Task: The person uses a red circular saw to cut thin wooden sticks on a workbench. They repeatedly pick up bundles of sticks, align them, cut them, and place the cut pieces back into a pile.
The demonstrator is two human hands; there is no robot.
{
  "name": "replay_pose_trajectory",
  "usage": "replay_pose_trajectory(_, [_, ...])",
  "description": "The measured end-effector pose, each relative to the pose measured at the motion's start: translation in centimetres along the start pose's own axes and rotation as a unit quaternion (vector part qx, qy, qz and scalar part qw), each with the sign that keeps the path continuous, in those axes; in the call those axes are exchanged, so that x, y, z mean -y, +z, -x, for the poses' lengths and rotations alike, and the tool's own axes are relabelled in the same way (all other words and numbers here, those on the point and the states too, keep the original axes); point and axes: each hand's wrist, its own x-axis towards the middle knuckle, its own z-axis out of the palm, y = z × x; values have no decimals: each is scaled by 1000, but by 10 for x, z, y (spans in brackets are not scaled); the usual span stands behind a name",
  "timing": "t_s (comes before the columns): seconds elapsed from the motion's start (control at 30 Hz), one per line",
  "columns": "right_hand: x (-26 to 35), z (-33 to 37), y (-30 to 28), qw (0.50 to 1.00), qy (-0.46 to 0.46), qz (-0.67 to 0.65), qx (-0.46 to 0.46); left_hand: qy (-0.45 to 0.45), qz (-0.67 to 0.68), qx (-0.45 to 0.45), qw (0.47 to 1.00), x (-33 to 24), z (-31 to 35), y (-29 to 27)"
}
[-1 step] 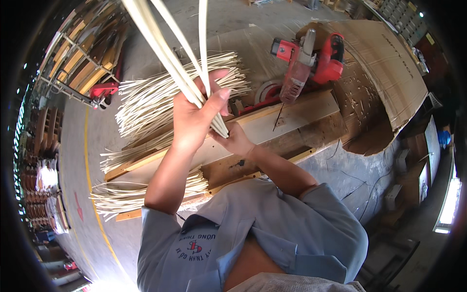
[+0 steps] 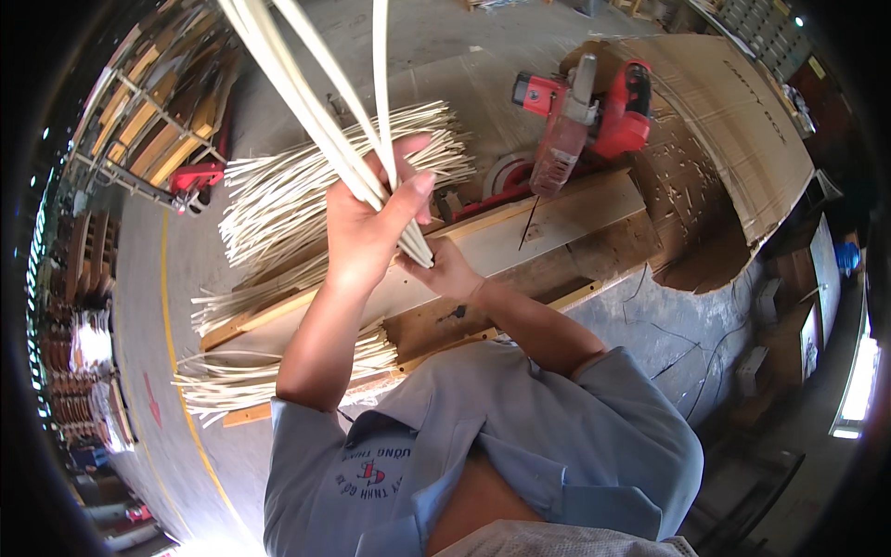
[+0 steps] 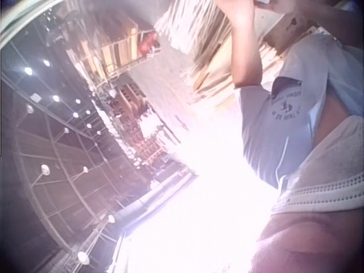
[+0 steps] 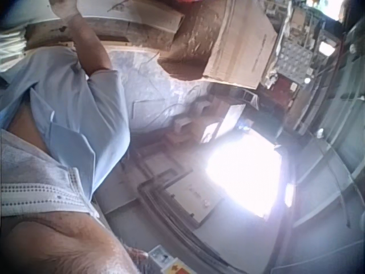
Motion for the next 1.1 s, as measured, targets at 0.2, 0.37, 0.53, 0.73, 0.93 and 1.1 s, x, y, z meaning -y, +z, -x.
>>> replay_pose_trajectory(0.2, [-16, 4, -7, 998, 32, 51, 10, -34, 26, -28, 999, 21, 4, -6])
replay_pose_trajectory(0.37, [-29, 4, -10, 997, 9, 66, 27, -18, 62, -47, 997, 33, 15, -13])
replay_pose_trajectory(0.53, [-12, -1, -34, 946, -51, 320, 13, 26, 100, -146, 984, 35, 31, -50])
replay_pose_trajectory(0.73, [-3, 28, -109, 833, 61, 547, 54, 112, -252, -537, 797, 20, 51, -83])
replay_pose_trajectory(0.93, [10, 38, -133, 787, 80, 607, 71, 240, -584, -44, 774, 39, 59, -61])
replay_pose_trajectory(1.1, [11, 35, -120, 780, -42, 624, -21, -63, -608, 306, 730, 88, 53, -45])
